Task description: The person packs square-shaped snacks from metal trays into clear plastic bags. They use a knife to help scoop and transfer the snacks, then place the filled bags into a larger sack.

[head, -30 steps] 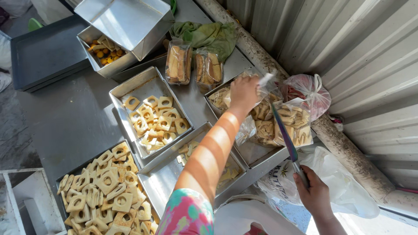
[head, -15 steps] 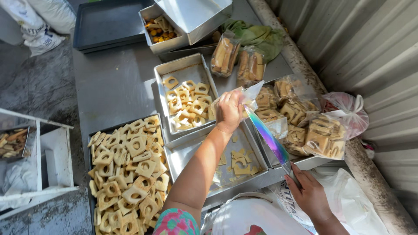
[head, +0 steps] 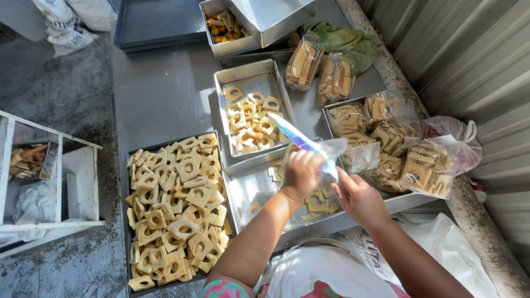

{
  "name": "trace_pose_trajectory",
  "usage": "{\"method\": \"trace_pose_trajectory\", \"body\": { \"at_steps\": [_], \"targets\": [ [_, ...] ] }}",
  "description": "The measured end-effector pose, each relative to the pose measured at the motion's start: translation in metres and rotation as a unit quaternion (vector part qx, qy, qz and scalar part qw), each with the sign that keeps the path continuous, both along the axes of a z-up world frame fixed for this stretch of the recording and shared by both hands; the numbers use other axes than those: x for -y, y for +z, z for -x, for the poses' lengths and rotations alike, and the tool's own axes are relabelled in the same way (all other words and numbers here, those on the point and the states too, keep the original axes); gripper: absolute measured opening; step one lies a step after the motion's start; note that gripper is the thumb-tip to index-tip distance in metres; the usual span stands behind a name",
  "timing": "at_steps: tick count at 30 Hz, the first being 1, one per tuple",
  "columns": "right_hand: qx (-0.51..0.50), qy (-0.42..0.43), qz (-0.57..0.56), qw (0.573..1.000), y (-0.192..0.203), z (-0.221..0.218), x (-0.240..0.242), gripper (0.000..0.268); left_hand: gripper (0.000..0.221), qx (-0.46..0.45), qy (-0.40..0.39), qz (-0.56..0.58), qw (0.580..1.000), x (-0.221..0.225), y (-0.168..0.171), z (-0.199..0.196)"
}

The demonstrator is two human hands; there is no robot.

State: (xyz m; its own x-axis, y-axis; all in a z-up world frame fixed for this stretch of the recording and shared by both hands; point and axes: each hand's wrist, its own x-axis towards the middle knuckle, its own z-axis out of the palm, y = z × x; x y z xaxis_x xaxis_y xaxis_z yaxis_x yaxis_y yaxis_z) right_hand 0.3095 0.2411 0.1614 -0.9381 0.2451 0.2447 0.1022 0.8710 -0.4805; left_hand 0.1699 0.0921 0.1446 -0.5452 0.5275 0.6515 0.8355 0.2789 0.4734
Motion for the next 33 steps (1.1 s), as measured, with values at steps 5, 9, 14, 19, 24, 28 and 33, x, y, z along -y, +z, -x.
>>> {"method": "trace_pose_trajectory", "body": {
  "at_steps": [5,9,14,19,24,28,33],
  "targets": [
    [0.074,0.058,-0.057,0.994,-0.019,0.001,-0.018,0.046,0.014,0.047,0.016,-0.032,0.998,0.037,-0.041,0.007],
    [0.148,0.048,-0.077,0.985,-0.035,-0.005,-0.035,0.047,0.003,0.118,0.066,-0.051,0.99,0.059,-0.063,0.009],
    [0.115,0.061,-0.082,0.988,-0.04,-0.004,-0.03,0.046,0.017,0.099,-0.027,-0.035,0.994,0.058,-0.068,0.009],
    [0.182,0.06,-0.075,0.979,-0.037,0.015,-0.026,0.047,0.022,0.147,-0.069,-0.003,0.987,0.052,-0.06,0.0],
    [0.209,0.089,-0.055,0.972,-0.041,0.013,-0.057,0.049,0.007,0.127,-0.041,0.025,0.991,0.075,-0.05,0.011],
    [0.155,0.098,-0.058,0.981,-0.043,0.008,-0.071,0.05,0.005,0.162,-0.029,-0.01,0.986,0.092,-0.039,0.012],
    [0.275,-0.07,-0.059,0.957,-0.034,0.018,-0.113,0.05,0.012,0.18,-0.063,-0.009,0.982,0.097,-0.029,0.005]
  ]
}}
